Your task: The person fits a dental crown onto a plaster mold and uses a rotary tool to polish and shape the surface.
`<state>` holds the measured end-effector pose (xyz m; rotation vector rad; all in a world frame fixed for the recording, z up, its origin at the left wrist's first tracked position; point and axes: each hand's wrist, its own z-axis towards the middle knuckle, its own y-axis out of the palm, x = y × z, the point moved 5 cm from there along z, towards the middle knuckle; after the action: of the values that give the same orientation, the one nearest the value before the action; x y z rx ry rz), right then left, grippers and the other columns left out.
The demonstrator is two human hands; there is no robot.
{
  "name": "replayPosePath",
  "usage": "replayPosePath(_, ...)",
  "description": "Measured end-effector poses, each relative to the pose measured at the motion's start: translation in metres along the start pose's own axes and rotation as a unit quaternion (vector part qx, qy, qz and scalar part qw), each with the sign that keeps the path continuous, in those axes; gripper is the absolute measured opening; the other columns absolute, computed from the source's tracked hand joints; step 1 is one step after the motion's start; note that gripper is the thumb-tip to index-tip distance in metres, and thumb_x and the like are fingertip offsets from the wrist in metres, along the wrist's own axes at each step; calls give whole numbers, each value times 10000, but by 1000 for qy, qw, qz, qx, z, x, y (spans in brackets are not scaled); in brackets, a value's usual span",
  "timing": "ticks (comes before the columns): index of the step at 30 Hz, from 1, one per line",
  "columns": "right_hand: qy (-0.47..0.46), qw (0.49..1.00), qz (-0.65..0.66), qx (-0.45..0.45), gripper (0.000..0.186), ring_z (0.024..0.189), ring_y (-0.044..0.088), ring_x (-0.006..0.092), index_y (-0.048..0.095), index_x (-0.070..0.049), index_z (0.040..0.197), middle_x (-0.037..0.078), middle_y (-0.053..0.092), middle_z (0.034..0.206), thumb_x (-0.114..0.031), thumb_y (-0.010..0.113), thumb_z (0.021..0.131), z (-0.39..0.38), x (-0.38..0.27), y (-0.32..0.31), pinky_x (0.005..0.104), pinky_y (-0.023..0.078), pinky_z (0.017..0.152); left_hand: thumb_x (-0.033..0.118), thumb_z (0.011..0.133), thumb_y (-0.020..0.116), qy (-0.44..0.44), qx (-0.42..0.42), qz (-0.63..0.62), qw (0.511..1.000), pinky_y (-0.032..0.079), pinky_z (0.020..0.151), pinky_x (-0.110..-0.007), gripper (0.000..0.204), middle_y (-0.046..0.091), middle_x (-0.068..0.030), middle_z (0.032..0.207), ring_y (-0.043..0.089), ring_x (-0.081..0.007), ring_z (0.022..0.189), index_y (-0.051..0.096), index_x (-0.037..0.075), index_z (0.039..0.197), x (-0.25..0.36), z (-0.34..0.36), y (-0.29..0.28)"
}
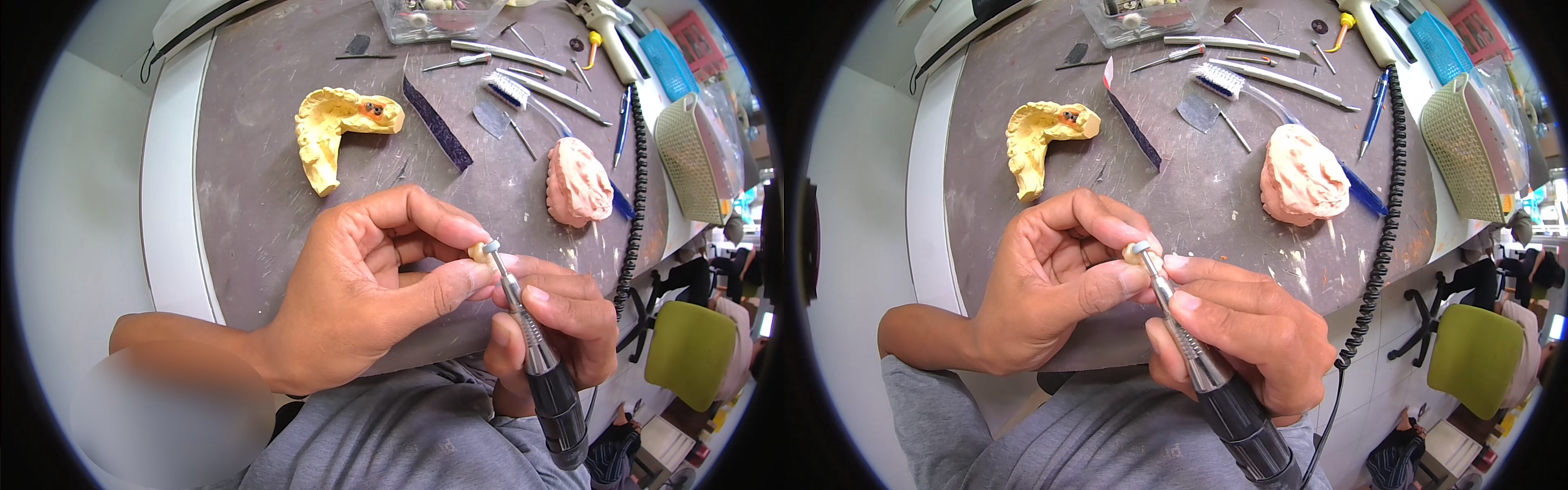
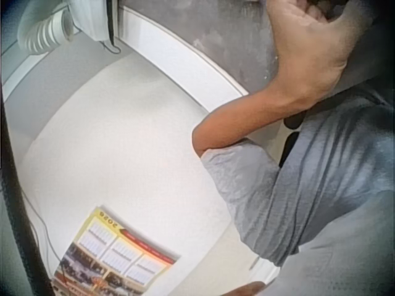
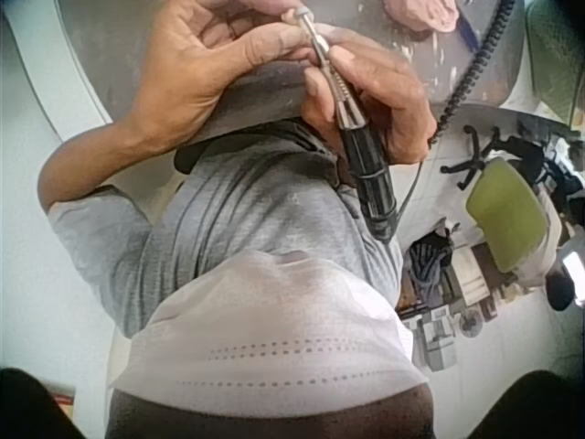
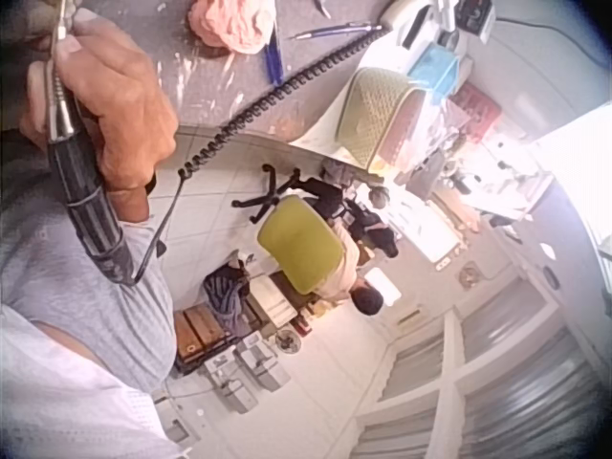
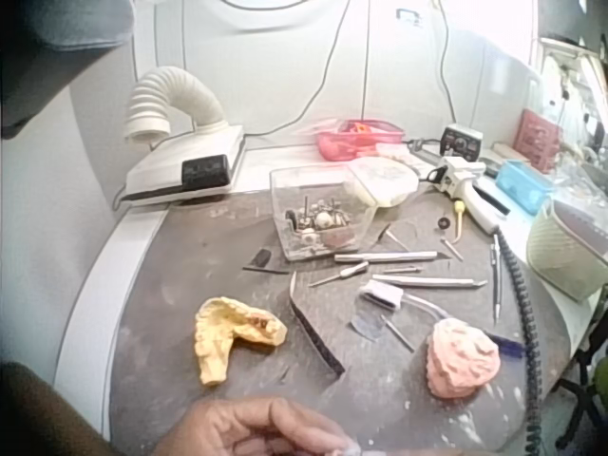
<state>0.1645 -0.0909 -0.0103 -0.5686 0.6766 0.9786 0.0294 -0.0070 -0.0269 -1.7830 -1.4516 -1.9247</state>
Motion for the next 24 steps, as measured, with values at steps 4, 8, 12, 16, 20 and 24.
replayPosePath(4,11,1000,21,17,352,859,742,305,614,30,988,206,714,809,27,839,717,-1,1,0,406,620,756,-73,881,651,-5,11,-18,1000,565,867,-311,190,600,-142,1097,655,-173,966,556,-12,1034,1,0,2)
replayPosePath(8,11,1000,5,8,347,859,742,304,613,34,983,207,714,802,26,838,718,1,0,0,402,619,756,-72,884,648,-1,3,-2,1000,564,864,-311,188,601,-145,1100,655,-171,959,556,-12,1036,0,1,1)
replayPosePath(12,2,1000,7,-2,343,862,742,307,612,31,981,208,714,806,29,835,720,1,0,0,402,620,756,-69,887,647,-1,1,-11,1000,564,862,-310,188,600,-146,1104,655,-170,960,555,-13,1041,0,0,2)
replayPosePath(16,5,1000,6,-1,352,864,741,306,608,25,994,207,714,823,27,834,723,1,-1,-1,399,620,757,-69,893,642,-2,5,-13,1000,577,874,-313,185,599,-145,1102,657,-176,982,553,-14,1045,0,0,1)
replayPosePath(20,19,1000,24,5,380,880,739,303,600,22,1017,208,711,854,25,839,722,-2,0,-4,393,616,771,-70,903,630,-22,8,-37,999,591,896,-318,179,609,-150,1111,665,-190,1016,551,-14,1053,0,1,2)
replayPosePath(24,18,1000,-2,-3,398,894,737,296,598,17,1029,204,711,871,21,846,717,0,-2,-4,391,613,786,-70,908,624,-44,2,-20,999,596,897,-319,186,618,-165,1134,670,-200,1040,546,-15,1067,2,0,0)
